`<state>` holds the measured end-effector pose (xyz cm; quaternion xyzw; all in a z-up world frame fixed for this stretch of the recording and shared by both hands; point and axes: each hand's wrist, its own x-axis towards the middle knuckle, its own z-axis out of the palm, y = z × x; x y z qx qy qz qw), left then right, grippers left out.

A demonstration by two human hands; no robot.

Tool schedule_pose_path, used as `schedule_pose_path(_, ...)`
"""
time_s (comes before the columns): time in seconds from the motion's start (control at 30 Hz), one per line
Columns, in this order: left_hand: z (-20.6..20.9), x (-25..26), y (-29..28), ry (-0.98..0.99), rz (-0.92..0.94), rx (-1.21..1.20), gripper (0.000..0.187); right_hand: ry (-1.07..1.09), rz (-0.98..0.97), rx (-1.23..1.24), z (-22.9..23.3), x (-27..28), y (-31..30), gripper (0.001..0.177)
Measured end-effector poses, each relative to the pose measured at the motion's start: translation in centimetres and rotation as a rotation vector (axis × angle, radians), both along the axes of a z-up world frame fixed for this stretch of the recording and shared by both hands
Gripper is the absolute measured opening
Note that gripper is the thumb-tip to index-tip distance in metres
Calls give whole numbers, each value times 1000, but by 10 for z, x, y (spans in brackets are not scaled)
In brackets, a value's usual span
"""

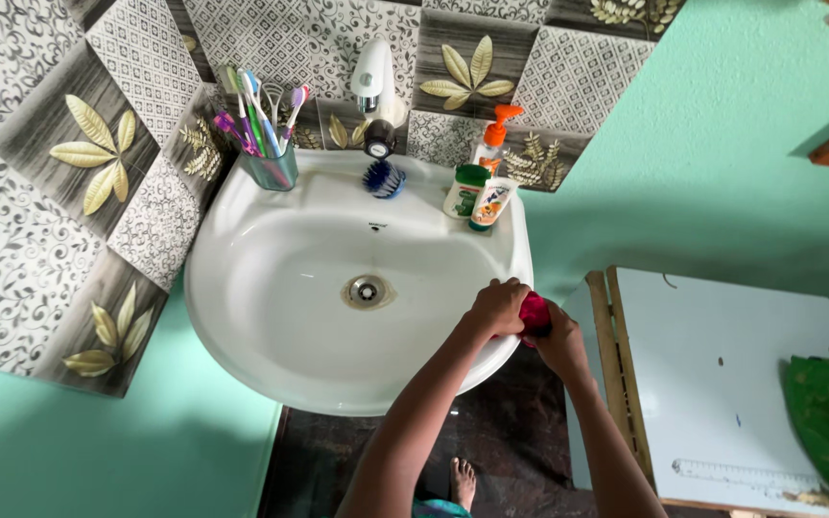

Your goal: The person cleans a wall by hand using a damp red cloth, wiping different sections of the tiled surface near a sink.

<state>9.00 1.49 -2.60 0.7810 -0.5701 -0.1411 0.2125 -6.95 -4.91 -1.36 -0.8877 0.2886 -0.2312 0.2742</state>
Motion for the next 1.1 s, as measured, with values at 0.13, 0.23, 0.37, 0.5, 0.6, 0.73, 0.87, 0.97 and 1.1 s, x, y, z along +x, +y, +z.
schedule_pose_path(0.13, 2, -21, 46, 1, -5, -36, 53, -37, -16, -2, 9, -17, 45, 67)
schedule_pose_path(0.23, 5, -39, 80, -61, 12, -54, 52, -95, -21, 29, 10, -27, 77, 64)
schedule_pose_path(0.37, 9, -41, 115, -77, -38, -33, 57, -116, -63, 26, 7, -33, 118, 60)
schedule_pose_path(0.5, 12, -32, 148, -55, -84, -9, 67, -207, -76, -39, 3, -33, 157, 64)
schedule_pose_path(0.6, 13, -28, 172, -68, -100, 34, 74, -179, -107, -62, -8, -30, 179, 71)
schedule_pose_path(0.73, 19, -25, 208, -105, -102, 108, 83, -127, -122, -44, -26, -26, 205, 60)
schedule_pose_path(0.87, 24, -22, 258, -109, -44, 76, 85, -97, -63, -83, -24, -16, 238, 68)
schedule_pose_path(0.97, 19, -14, 294, -104, 22, -12, 82, -71, 20, -125, -13, -4, 266, 76)
schedule_pose_path(1.1, 13, 3, 326, -86, 97, -4, 81, -28, 103, -198, -6, 18, 290, 77)
